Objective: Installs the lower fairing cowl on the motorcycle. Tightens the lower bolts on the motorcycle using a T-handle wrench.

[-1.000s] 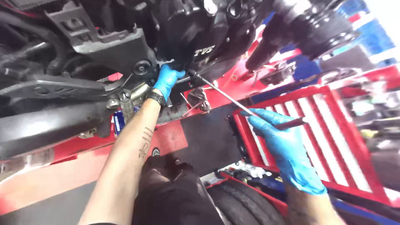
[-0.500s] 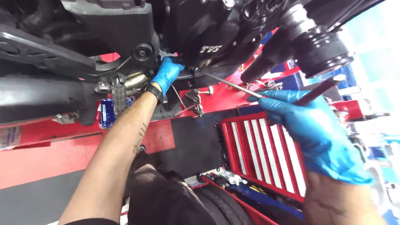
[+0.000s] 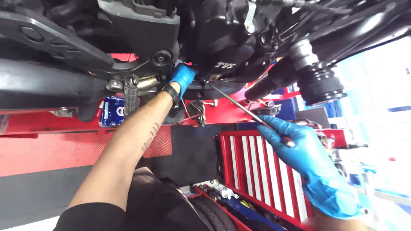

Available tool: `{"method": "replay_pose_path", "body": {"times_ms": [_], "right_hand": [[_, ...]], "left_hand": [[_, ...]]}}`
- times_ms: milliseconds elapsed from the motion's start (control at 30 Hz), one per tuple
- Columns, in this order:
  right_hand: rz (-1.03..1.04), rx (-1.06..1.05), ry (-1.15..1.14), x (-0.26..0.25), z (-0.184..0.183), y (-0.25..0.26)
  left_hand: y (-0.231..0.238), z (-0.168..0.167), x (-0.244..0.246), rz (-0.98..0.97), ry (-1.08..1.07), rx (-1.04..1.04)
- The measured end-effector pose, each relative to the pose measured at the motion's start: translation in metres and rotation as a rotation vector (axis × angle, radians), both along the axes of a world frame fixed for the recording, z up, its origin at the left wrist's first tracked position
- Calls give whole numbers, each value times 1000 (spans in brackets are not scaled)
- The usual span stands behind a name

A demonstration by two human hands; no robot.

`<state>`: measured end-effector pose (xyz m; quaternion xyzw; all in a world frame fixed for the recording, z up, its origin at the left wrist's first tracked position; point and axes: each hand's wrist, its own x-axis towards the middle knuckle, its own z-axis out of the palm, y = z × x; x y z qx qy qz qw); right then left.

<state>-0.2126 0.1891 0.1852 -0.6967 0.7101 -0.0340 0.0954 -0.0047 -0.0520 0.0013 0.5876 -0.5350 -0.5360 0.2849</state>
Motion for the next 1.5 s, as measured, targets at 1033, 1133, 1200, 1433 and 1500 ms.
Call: {"method": "replay_pose_path", "body": {"times_ms": [1033,1133,1200,1433,1500], "right_hand": [[-50,-168,-190,34,-70,43],[42,-258,0,28,-89,49],[39,-238,-5,21,-94,53],[-271,-99,-711,28,-99,48],[-276,-63,-594,25,-78,41]], "left_hand": [[10,-14,8,-101,190,-126],[9,-15,10,-98,177,-185],[13,-17,9,-120,182,-193],[13,-13,13,-91,225,-227],[12,-10,13,-100,219,-231]]}}
